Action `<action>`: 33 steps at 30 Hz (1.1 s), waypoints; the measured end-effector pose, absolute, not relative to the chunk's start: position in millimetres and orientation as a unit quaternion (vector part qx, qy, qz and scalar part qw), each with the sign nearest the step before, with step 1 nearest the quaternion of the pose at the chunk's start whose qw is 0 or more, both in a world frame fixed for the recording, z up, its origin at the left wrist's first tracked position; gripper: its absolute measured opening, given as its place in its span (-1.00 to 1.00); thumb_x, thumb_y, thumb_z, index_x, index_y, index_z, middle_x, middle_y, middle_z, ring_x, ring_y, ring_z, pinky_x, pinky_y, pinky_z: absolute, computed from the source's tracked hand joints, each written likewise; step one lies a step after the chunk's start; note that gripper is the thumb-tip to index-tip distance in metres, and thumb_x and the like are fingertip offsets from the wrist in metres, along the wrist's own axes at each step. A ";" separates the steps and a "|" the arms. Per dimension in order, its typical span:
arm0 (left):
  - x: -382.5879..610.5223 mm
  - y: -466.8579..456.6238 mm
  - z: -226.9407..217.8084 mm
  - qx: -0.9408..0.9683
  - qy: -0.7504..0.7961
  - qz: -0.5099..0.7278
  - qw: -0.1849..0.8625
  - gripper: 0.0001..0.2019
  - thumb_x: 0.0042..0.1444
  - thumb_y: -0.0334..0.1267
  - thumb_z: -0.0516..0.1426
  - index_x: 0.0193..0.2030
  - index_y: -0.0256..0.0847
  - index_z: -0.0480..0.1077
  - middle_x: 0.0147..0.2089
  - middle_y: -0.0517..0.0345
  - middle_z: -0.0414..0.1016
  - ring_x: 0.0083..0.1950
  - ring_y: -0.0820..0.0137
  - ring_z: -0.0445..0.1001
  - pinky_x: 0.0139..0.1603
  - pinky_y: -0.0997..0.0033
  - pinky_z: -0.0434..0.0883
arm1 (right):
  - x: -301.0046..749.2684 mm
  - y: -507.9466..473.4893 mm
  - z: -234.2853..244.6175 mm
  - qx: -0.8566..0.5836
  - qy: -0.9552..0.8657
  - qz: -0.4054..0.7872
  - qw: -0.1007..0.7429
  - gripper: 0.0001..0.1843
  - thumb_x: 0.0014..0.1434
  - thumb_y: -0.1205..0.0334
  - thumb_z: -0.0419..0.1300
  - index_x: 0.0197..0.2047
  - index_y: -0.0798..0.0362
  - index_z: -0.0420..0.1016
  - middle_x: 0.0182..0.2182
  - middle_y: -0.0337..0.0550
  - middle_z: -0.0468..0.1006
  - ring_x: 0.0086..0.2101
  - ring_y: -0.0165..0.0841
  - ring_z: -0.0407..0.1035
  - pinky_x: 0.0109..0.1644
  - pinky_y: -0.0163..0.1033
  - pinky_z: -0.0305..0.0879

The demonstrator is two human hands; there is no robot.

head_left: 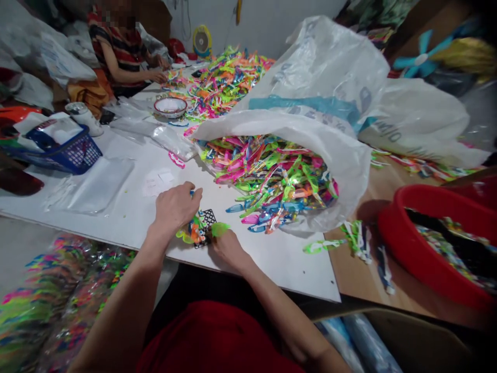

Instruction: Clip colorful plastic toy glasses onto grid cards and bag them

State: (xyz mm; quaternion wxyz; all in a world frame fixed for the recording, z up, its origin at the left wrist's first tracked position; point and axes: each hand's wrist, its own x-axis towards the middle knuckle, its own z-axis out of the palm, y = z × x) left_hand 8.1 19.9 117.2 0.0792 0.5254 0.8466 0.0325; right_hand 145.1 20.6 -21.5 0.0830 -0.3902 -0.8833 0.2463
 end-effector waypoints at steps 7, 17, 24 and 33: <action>2.6 24.4 120.1 0.508 0.858 0.031 0.072 -0.49 0.16 0.03 -0.20 0.01 -0.13 0.39 -0.10 -0.15 0.54 -0.02 -0.03 0.47 -0.05 0.04 0.35 | 138.5 31.0 -10.8 -0.347 -0.902 0.256 0.032 -0.72 0.17 0.43 -0.05 -0.07 0.15 0.35 -0.22 -0.02 0.49 -0.27 -0.29 0.39 -0.24 -0.28 0.25; -4.1 21.4 120.2 0.518 0.851 0.030 0.080 -0.47 0.15 0.07 -0.24 0.01 -0.11 0.37 -0.15 -0.15 0.54 -0.05 -0.06 0.47 -0.09 0.04 0.35 | 249.1 163.5 38.0 -0.493 -0.869 -0.039 -0.002 -0.65 0.19 0.55 -0.10 -0.05 0.18 0.39 -0.04 0.13 0.37 -0.06 -0.19 0.27 -0.09 -0.20 0.21; -2.8 19.6 116.2 0.516 0.853 0.042 0.063 -0.49 0.15 0.06 -0.21 -0.01 -0.11 0.39 -0.13 -0.11 0.54 -0.04 0.02 0.48 -0.09 0.10 0.36 | 228.9 104.9 8.6 -0.480 -0.856 0.140 0.132 -0.82 0.24 0.24 0.03 -0.12 0.10 0.35 -0.32 -0.09 0.48 -0.33 -0.33 0.35 -0.29 -0.31 0.19; -5.2 16.6 113.1 0.518 0.852 0.051 0.056 -0.50 0.17 0.05 -0.20 0.01 -0.12 0.39 -0.13 -0.08 0.56 -0.05 0.07 0.49 -0.07 0.12 0.36 | 233.7 23.9 -11.3 -0.361 -0.787 0.374 0.331 -0.82 0.13 0.29 0.10 -0.18 0.07 0.42 -0.39 -0.21 0.47 -0.47 -0.44 0.32 -0.36 -0.33 0.26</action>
